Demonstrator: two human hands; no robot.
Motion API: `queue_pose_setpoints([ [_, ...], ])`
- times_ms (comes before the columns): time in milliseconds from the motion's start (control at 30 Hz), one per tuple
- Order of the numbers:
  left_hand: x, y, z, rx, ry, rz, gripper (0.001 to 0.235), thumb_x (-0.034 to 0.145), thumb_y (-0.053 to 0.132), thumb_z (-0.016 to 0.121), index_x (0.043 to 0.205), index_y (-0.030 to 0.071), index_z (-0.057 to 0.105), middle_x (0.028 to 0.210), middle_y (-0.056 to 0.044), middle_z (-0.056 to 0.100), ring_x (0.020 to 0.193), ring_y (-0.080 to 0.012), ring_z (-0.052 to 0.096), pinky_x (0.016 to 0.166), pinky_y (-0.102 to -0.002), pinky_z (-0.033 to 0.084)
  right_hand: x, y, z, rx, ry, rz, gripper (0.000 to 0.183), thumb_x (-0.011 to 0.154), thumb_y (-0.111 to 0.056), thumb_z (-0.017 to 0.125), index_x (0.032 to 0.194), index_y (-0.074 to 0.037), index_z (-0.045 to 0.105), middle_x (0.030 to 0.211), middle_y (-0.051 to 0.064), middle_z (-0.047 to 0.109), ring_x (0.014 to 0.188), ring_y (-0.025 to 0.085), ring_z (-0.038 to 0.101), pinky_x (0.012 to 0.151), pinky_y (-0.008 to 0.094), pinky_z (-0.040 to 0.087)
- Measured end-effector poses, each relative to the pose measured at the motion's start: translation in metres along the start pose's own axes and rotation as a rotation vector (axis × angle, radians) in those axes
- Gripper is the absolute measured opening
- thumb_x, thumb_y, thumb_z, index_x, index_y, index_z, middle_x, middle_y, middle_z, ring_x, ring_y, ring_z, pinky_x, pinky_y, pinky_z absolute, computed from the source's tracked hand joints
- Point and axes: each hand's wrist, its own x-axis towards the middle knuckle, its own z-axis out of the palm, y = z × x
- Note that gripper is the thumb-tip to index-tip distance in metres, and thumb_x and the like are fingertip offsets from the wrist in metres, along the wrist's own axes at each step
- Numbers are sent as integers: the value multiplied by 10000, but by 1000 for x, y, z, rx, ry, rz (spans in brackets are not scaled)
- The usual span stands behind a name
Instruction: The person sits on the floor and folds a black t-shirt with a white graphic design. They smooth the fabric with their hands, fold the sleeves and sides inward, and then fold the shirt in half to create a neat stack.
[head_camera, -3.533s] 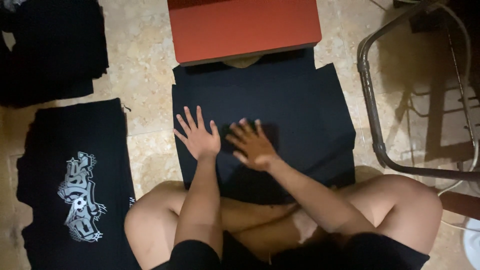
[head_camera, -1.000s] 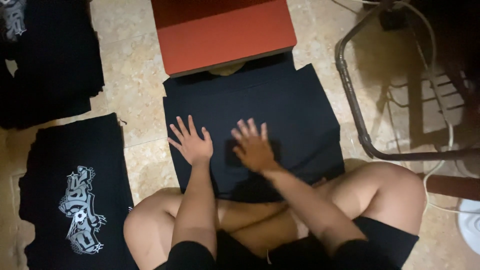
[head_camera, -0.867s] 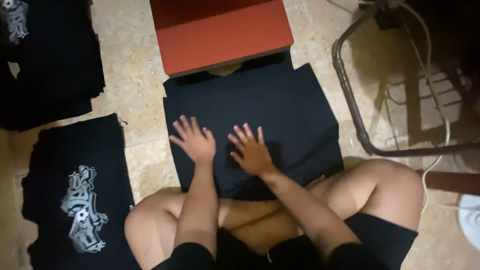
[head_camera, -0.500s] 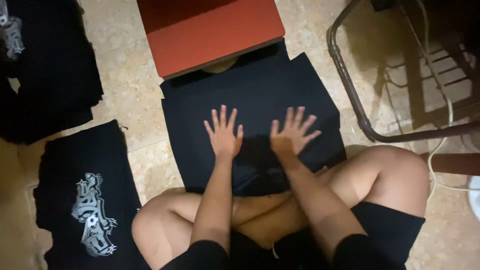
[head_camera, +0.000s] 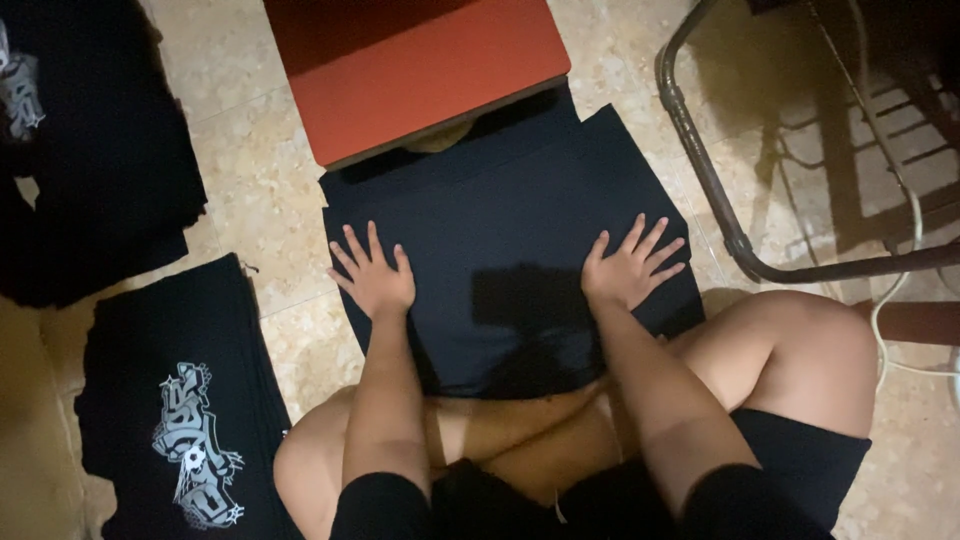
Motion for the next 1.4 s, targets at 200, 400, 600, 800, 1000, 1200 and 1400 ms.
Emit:
queue_pose_setpoints([
  [200,-11,22,9,27,23,3,652,1071,533,229,1668,299,108,1739,-80,-82,1581,-386,-98,1230,-689,2,-2,-3,-5,13,19,-10,725,1052,-546,288,1663,-157,245,1739,140,77,1555,479,-48,1219,710,-41],
  [400,-80,101,20,94,279,429,906,841,449,784,1592,142,380,1704,-215,166,1523,-518,184,1159,-736,184,-3,-2,-1,0,64,-26,726,1043,-533,329,1652,-144,271,1727,160,110,1547,490,-32,1203,732,-9],
  [600,-171,163,17,-33,144,378,756,928,414,590,1591,161,327,1691,-171,233,1550,-432,185,1172,-743,132,-4,-4,-11,4,59,-33,724,1050,-524,334,1662,-144,258,1731,158,86,1547,480,-51,1214,727,-9],
  [800,-162,131,10,5,-1,207,736,960,644,444,1610,416,184,1738,-14,67,1569,-419,43,1095,-848,-1,-3,-6,-12,-42,-74,24,724,1058,-553,246,1674,-179,177,1742,120,4,1555,451,-127,1231,711,-62],
  [1000,-167,132,-3,34,-105,-92,804,961,694,348,1642,312,154,1738,-50,10,1564,-435,-8,1124,-816,92,0,-14,-4,-46,-18,-1,746,1048,-507,317,1669,-106,221,1732,190,21,1534,518,-92,1201,747,-58],
  [1200,-164,131,6,80,-45,-78,845,949,639,394,1639,197,187,1729,-90,90,1560,-461,59,1118,-802,157,-42,-61,-5,1,-16,-581,627,964,-443,584,1542,-215,500,1698,178,261,1525,542,157,1103,829,145],
  [1400,-164,128,17,33,102,-55,812,911,532,493,1604,168,276,1711,-104,173,1549,-481,89,1110,-838,87,-34,-91,-2,170,242,-928,578,992,-514,557,1505,-248,563,1628,118,444,1498,441,352,1130,780,171],
])
